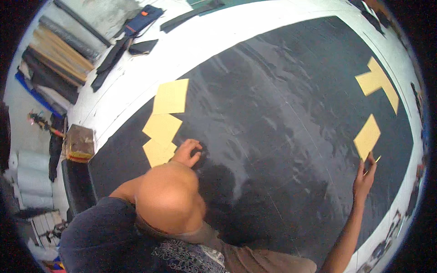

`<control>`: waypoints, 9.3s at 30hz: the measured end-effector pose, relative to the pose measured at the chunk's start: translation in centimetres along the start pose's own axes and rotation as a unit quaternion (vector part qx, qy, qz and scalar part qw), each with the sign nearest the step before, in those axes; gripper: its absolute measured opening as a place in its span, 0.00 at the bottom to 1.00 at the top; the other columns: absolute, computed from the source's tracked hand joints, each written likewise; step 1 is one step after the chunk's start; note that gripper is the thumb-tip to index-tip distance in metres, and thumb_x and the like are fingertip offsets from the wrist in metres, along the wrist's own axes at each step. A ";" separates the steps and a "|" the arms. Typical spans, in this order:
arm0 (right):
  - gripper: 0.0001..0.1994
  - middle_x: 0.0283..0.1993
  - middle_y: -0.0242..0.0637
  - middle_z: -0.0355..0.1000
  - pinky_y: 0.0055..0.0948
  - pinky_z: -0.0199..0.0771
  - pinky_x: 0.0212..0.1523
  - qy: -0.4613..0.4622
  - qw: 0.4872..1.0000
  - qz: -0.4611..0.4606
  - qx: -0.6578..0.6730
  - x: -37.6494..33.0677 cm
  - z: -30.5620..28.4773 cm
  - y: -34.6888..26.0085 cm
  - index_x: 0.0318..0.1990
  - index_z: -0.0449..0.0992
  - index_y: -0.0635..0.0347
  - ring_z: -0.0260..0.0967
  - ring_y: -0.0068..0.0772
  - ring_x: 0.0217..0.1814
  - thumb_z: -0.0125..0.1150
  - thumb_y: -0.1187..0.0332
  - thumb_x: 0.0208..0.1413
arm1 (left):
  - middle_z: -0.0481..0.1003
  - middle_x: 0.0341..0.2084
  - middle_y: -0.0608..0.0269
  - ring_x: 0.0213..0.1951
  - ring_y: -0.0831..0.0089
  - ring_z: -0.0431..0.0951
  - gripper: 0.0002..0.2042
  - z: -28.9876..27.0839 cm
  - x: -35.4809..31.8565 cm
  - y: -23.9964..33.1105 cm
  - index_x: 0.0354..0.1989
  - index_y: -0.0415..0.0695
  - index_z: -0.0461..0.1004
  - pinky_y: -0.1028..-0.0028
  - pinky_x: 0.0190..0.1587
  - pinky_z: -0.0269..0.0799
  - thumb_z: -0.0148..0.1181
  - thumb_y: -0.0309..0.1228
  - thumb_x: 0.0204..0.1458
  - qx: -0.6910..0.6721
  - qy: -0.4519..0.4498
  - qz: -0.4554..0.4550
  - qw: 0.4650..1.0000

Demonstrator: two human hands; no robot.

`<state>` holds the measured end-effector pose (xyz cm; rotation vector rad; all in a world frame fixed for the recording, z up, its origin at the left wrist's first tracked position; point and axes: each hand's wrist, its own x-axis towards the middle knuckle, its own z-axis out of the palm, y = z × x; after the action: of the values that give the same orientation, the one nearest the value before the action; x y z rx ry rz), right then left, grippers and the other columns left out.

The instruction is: The person places a rectangular piece of cardboard on a large black sheet laid on the floor and uses a pencil to trace its outline. They repeat this process multiple times, moving the cardboard to different positions to create several rectangular outlines.

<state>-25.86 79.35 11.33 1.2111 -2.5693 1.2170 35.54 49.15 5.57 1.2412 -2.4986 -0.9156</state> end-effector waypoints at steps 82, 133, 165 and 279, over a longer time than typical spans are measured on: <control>0.21 0.51 0.47 0.77 0.49 0.75 0.54 -0.499 0.821 0.052 -0.272 -13.2 1.9 -9.1 0.49 0.77 0.61 0.74 0.54 0.56 0.63 0.52 0.60 | 0.71 0.55 0.49 0.58 0.51 0.71 0.25 2.9 12.6 2.5 0.59 0.49 0.75 0.52 0.60 0.66 0.63 0.50 0.56 0.164 -0.070 0.092 0.980; 0.24 0.47 0.57 0.77 0.51 0.70 0.54 0.059 0.880 0.174 -0.438 -17.0 -33.0 -1.8 0.55 0.74 0.62 0.73 0.65 0.51 0.38 0.51 0.73 | 0.67 0.61 0.36 0.64 0.43 0.66 0.34 1.7 12.2 -9.2 0.65 0.33 0.67 0.53 0.67 0.60 0.66 0.47 0.58 0.148 0.011 0.082 0.985; 0.23 0.52 0.41 0.78 0.36 0.78 0.55 -0.450 0.773 0.365 0.259 -16.1 2.3 -18.6 0.60 0.70 0.68 0.75 0.31 0.52 0.67 0.67 0.61 | 0.77 0.48 0.62 0.52 0.72 0.75 0.22 8.8 7.1 16.1 0.58 0.39 0.71 0.66 0.56 0.72 0.67 0.34 0.58 -0.363 -0.419 0.027 0.831; 0.16 0.44 0.38 0.76 0.30 0.72 0.49 0.612 0.366 0.701 0.010 -47.3 22.2 -58.7 0.52 0.71 0.65 0.72 0.28 0.47 0.64 0.68 0.62 | 0.69 0.57 0.45 0.59 0.47 0.68 0.33 17.5 36.6 3.3 0.61 0.47 0.70 0.48 0.61 0.63 0.45 0.62 0.62 0.267 0.066 0.464 0.842</control>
<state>52.16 71.69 16.67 -1.8633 -1.5316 1.1230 2.91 29.92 -9.40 0.0269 -2.7904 0.1124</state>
